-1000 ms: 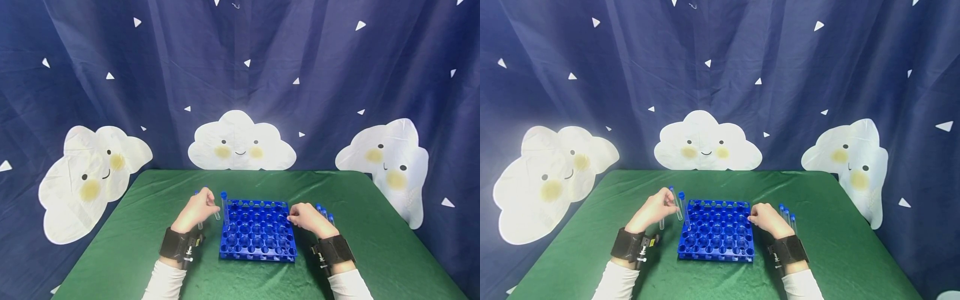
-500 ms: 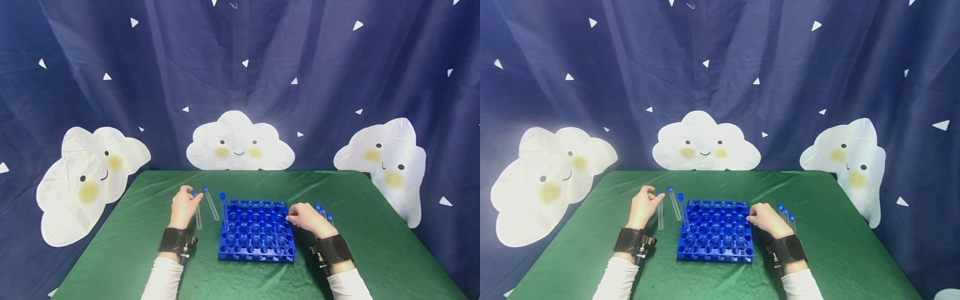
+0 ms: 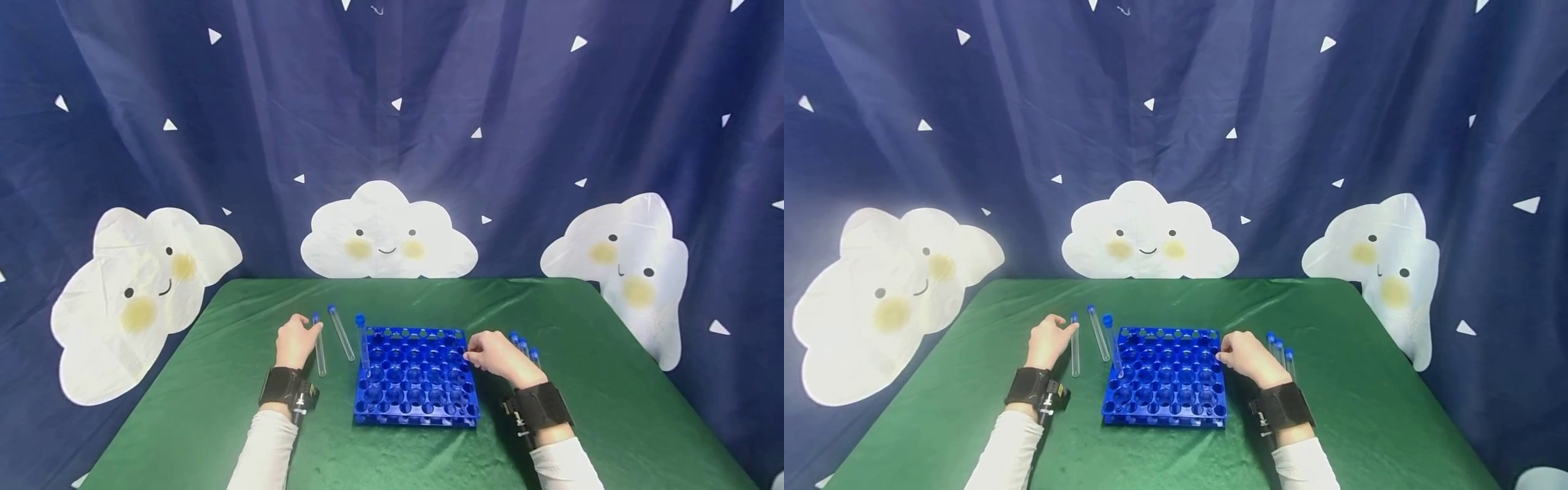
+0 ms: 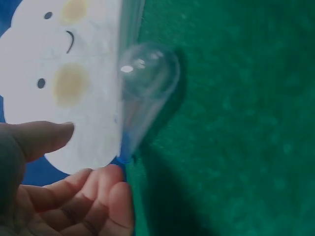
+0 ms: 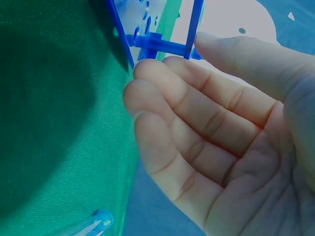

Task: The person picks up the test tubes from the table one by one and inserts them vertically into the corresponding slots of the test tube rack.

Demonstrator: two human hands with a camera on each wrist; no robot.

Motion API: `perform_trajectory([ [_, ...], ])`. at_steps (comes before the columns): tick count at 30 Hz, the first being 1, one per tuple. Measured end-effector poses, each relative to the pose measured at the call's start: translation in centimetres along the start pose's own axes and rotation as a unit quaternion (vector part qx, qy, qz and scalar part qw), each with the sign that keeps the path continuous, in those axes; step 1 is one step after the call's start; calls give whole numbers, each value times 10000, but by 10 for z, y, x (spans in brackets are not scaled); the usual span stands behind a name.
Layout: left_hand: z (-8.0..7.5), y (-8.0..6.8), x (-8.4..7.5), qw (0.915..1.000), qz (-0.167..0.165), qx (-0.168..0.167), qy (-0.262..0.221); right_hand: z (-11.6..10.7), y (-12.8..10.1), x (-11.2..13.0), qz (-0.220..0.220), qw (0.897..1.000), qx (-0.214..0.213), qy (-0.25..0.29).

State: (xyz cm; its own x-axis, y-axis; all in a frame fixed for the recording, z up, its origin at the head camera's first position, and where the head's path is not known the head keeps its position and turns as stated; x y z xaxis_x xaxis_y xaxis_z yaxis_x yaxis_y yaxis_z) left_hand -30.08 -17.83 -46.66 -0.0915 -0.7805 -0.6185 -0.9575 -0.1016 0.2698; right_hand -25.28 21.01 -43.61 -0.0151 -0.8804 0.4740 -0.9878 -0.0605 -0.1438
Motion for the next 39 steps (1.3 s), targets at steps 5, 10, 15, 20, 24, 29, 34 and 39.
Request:
perform_trajectory([
  [5, 5, 6, 3, 9991, -99, 388, 162, 1, 1, -1, 59, 10000, 0, 7],
  [10, 10, 14, 8, 9973, -117, 603, 405, 0, 0, 0, 113, 9999, 9, 39],
  [15, 12, 17, 11, 9958, -212, 746, 484, -1, -1, 1, 118, 9999, 4, 41],
  [20, 14, 17, 13, 9955, -175, 790, 492, -2, -2, 1, 126, 9999, 5, 17],
  [24, 14, 16, 13, 9952, -216, 815, 492, -1, -3, 2, 94, 10000, 12, 12],
  [29, 12, 12, 10, 9951, -248, 844, 442, -1, -4, 2, 85, 10000, 16, 12],
  [34, 9, 7, 6, 9961, -206, 813, 277, -2, -4, 2, 88, 10000, 0, -6],
  [39, 7, 2, 4, 9981, -120, 597, 32, -1, -2, 1, 122, 9999, 27, -22],
])
Point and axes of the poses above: each hand's wrist, its own y-axis towards the middle knuckle, its own z-axis out of the palm, x = y × z, the point moved 1 cm from there along y, towards the middle knuckle, and after that the axes turned 14 degrees about z, right-handed, at the moved point
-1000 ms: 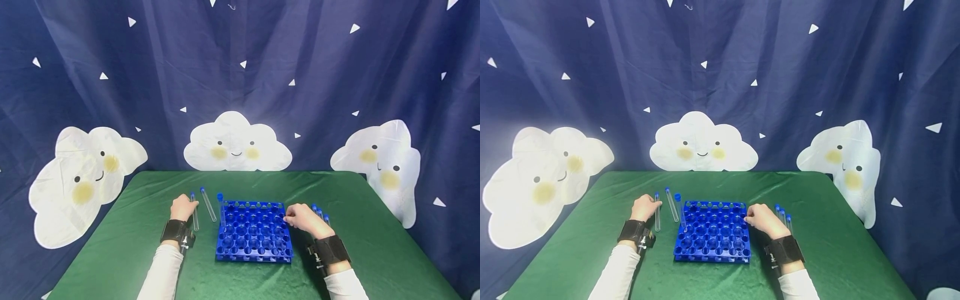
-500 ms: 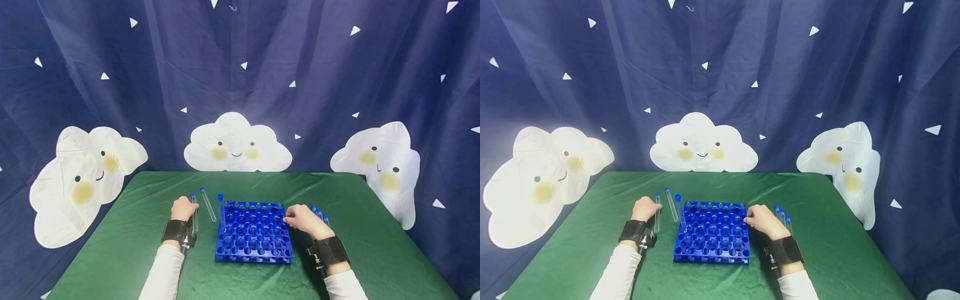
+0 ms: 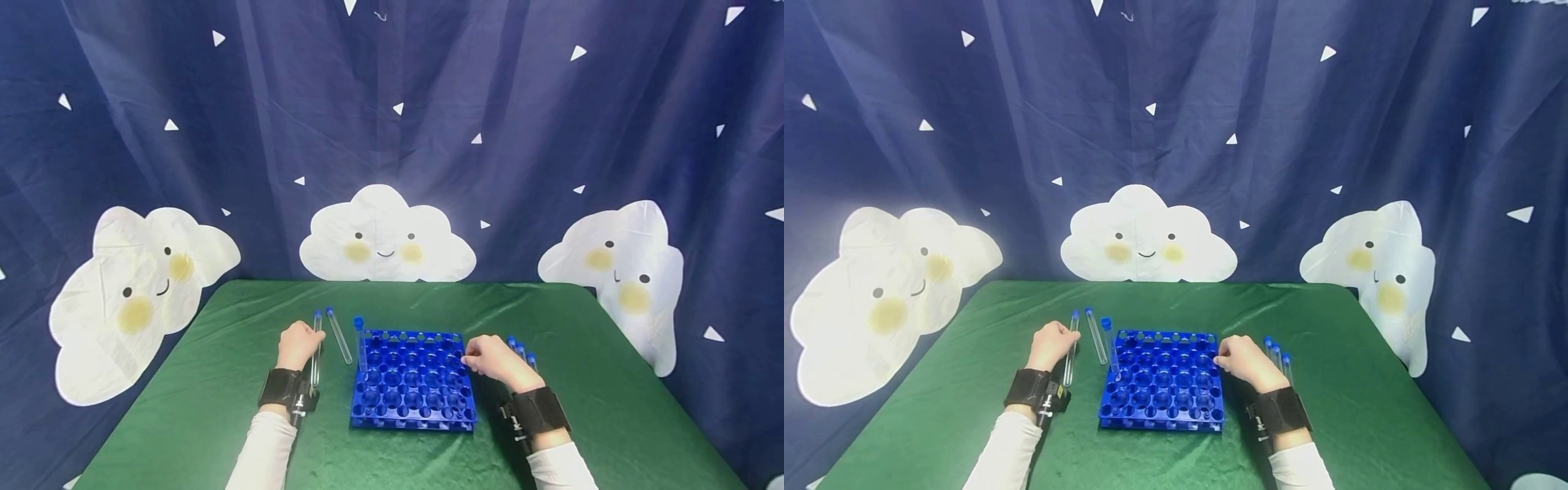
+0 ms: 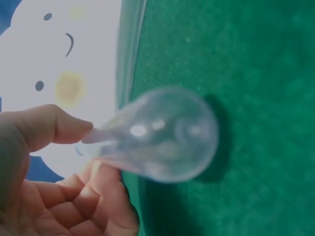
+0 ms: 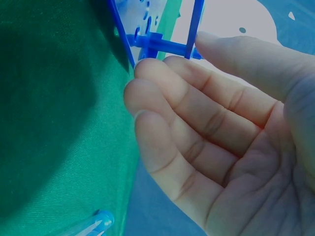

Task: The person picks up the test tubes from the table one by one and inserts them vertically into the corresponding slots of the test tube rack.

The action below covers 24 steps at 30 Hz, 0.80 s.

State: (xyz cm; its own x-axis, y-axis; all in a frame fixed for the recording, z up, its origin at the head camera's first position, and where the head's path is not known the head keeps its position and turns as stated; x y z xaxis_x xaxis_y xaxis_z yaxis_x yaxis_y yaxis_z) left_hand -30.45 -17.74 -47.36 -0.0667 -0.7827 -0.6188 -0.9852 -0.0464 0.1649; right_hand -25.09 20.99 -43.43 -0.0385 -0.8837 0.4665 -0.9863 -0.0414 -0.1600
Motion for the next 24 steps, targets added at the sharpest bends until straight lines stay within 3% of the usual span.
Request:
perform_trajectory([
  [5, -5, -7, -5, 9992, 81, -349, -194, 1, 1, -1, -9, 10000, -11, 59],
  [12, -14, -9, -18, 9944, 552, -843, -313, 1, 1, -2, -62, 10000, -29, 43],
  [24, -36, -25, -61, 9829, 1097, -1226, -832, 0, 1, -1, 6, 10000, -7, 41],
])
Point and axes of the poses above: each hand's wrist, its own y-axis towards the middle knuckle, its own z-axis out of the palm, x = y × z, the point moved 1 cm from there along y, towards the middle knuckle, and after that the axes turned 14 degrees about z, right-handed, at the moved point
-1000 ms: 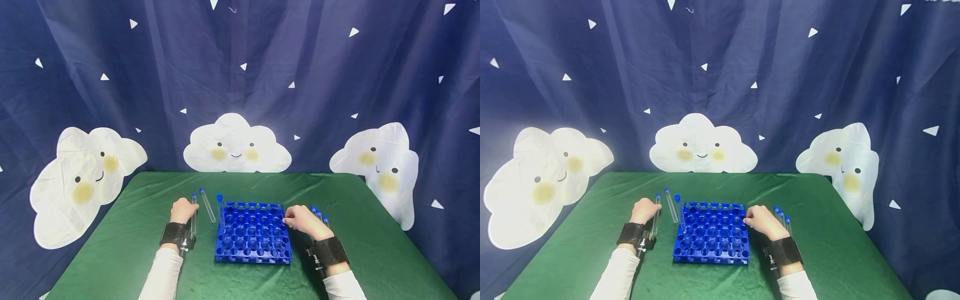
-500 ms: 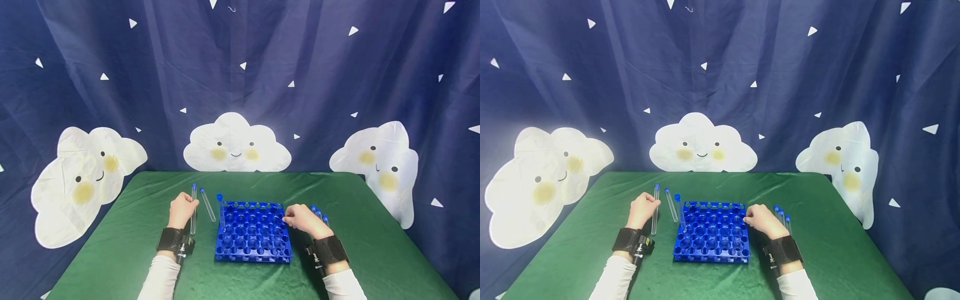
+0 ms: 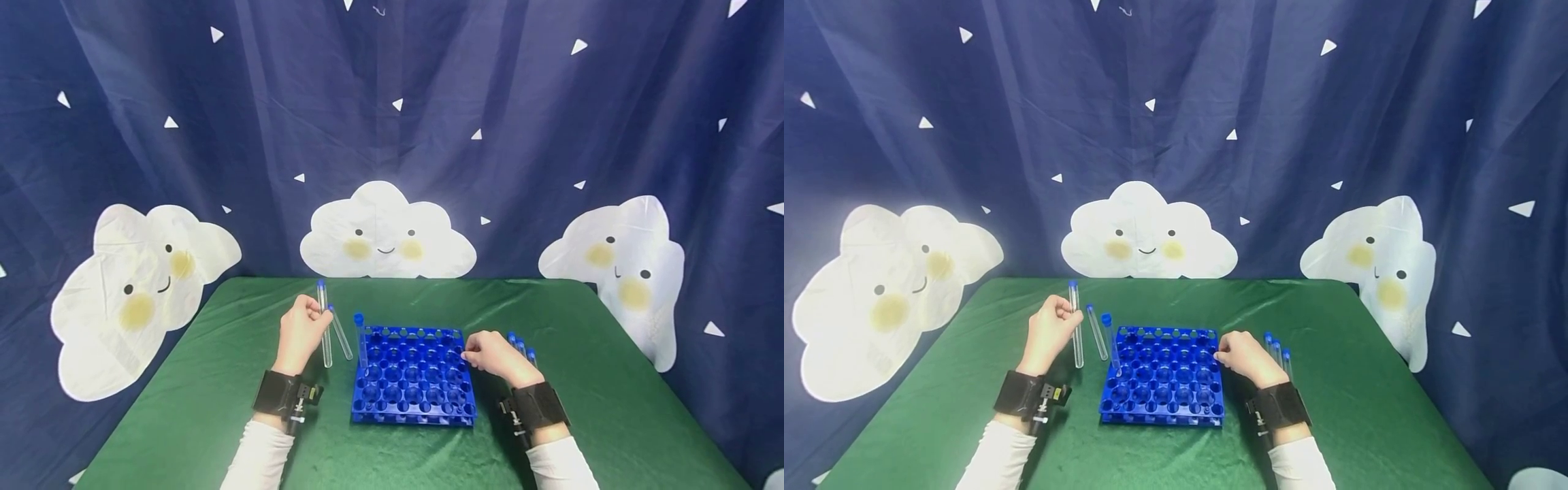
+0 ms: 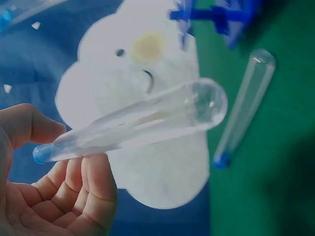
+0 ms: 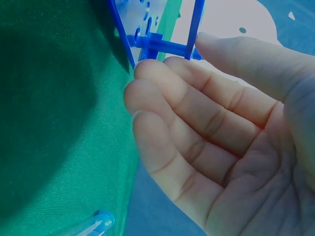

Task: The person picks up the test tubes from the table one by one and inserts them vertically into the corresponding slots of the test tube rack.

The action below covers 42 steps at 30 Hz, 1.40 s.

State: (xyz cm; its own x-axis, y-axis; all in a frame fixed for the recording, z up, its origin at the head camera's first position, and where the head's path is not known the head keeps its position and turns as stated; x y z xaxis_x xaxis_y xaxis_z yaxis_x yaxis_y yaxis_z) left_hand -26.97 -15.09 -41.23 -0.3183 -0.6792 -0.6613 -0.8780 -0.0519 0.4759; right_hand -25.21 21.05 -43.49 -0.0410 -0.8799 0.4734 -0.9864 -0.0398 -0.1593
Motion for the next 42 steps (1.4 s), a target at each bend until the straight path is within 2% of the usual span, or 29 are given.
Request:
perform_trajectory([
  [12, -16, -12, -51, 9977, 421, -85, -529, 0, 1, 1, -22, 10000, -48, -61],
  [19, -15, -20, -73, 9945, 752, -86, -726, 0, 1, 0, -64, 9999, -71, -74],
  [27, -2, -30, -90, 9882, 1103, 47, -1063, -1, 0, 1, -92, 10000, -9, -24],
  [36, 9, -40, -101, 9819, 1463, 151, -1196, -1, 0, 1, -77, 9999, 30, -104],
  [42, 19, -42, -99, 9798, 1763, 122, -937, -2, 0, 2, -56, 9999, 47, -86],
])
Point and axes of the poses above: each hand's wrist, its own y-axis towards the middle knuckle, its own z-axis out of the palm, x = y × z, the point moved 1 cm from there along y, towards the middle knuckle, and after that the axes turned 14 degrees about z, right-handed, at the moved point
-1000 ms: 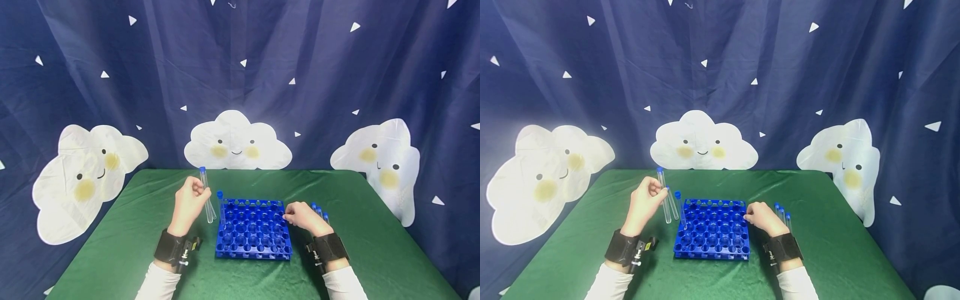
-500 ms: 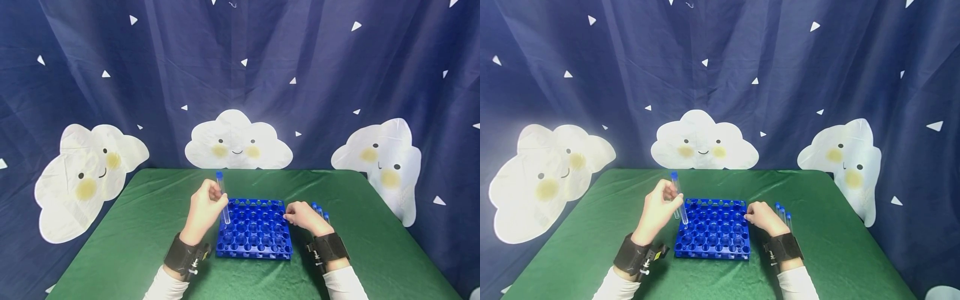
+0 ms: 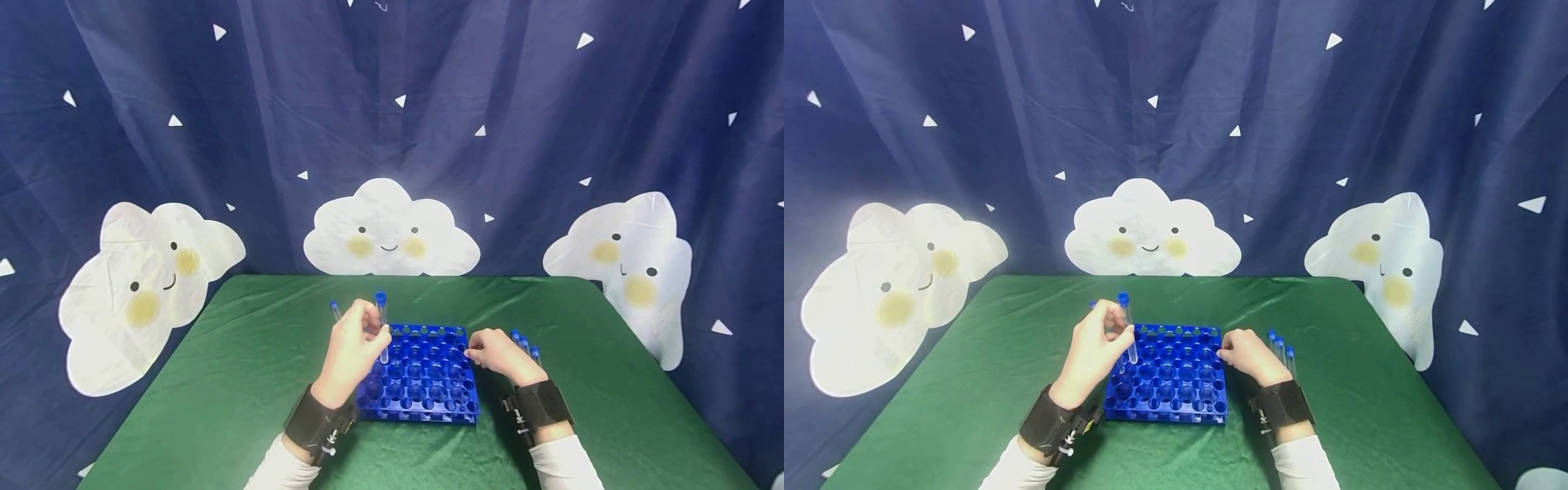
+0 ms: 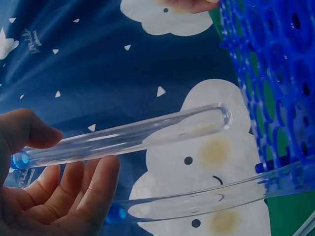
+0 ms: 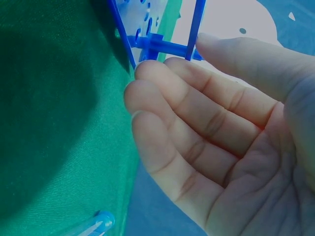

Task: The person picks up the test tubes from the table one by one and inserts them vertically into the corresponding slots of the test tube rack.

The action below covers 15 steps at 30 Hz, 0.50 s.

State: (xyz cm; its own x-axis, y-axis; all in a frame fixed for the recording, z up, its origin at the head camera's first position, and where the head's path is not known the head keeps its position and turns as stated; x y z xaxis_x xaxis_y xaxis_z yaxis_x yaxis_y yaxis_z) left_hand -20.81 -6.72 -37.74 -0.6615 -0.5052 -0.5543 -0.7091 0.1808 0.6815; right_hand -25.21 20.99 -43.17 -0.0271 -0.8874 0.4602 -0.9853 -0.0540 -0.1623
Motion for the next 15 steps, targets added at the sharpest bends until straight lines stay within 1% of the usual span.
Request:
perform_trajectory([
  [2, 3, -1, 1, 9999, 54, 45, 156, 0, 0, 0, -18, 10000, -1, 2],
  [5, 6, -2, 0, 9994, 36, 124, 316, 0, 0, 0, -11, 10000, 8, 33],
  [11, 9, -5, -3, 9982, -237, 350, 415, -1, 0, 0, -44, 10000, -18, 13],
  [15, 10, -6, -4, 9971, -268, 412, 585, -1, -1, 0, -34, 10000, -38, 21],
])
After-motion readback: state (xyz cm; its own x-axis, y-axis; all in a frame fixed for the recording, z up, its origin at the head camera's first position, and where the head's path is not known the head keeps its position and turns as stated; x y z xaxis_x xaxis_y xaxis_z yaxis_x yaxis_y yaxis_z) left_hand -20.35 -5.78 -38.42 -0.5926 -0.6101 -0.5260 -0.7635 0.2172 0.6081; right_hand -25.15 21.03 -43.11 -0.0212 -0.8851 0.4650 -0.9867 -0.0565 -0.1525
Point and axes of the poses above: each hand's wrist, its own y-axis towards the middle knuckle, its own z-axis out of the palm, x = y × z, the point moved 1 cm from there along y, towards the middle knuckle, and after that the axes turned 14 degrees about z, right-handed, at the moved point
